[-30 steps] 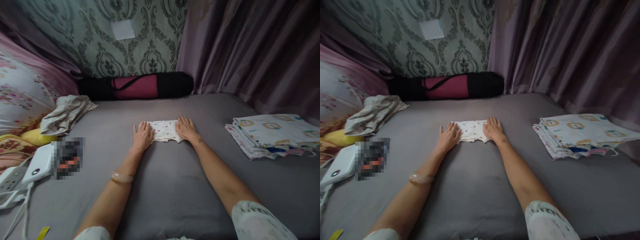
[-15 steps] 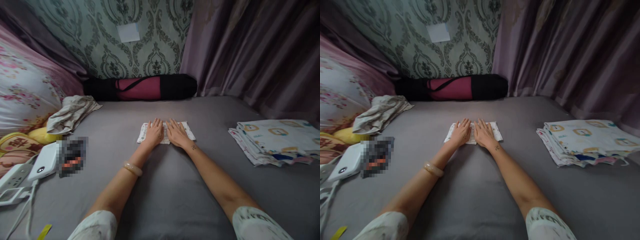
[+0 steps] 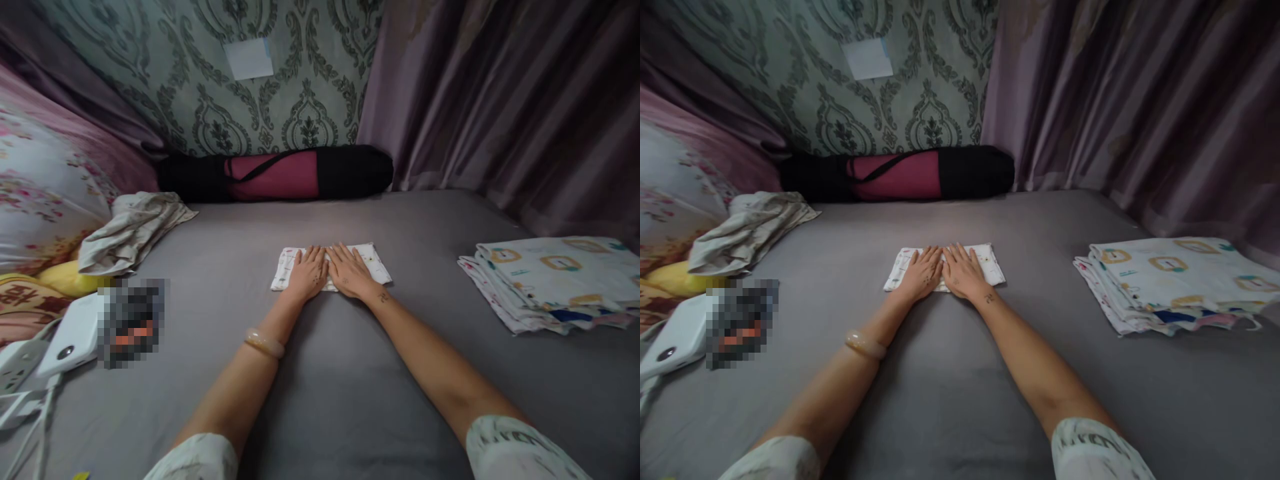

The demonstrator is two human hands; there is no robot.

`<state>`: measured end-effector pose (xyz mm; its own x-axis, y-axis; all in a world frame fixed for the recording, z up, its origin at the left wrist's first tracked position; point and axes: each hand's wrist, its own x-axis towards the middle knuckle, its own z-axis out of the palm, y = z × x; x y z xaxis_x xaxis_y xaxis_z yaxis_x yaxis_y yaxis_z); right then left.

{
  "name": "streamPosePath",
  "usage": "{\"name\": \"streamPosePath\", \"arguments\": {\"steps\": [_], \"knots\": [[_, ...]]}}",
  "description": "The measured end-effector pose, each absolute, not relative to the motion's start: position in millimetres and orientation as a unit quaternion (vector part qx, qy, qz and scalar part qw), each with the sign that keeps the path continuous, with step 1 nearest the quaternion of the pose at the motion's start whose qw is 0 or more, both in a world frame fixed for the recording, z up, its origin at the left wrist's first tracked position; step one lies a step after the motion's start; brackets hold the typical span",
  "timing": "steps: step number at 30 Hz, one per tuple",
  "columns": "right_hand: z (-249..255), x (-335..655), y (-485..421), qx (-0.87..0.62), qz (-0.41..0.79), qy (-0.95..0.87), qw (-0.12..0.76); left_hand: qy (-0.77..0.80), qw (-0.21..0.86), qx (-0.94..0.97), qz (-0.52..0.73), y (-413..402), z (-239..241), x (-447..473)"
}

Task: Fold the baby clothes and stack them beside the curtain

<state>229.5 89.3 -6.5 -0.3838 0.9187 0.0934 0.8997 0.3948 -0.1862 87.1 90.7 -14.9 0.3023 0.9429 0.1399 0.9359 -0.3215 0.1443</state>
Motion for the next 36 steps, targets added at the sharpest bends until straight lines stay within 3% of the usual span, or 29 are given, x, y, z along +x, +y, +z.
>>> {"name": "streamPosePath", "arguments": {"steps": [36], "knots": [[-10, 249, 92, -0.631, 0.043, -0.77, 0.083, 0.678, -0.026, 0.728, 0.104, 87, -17, 70]]}}
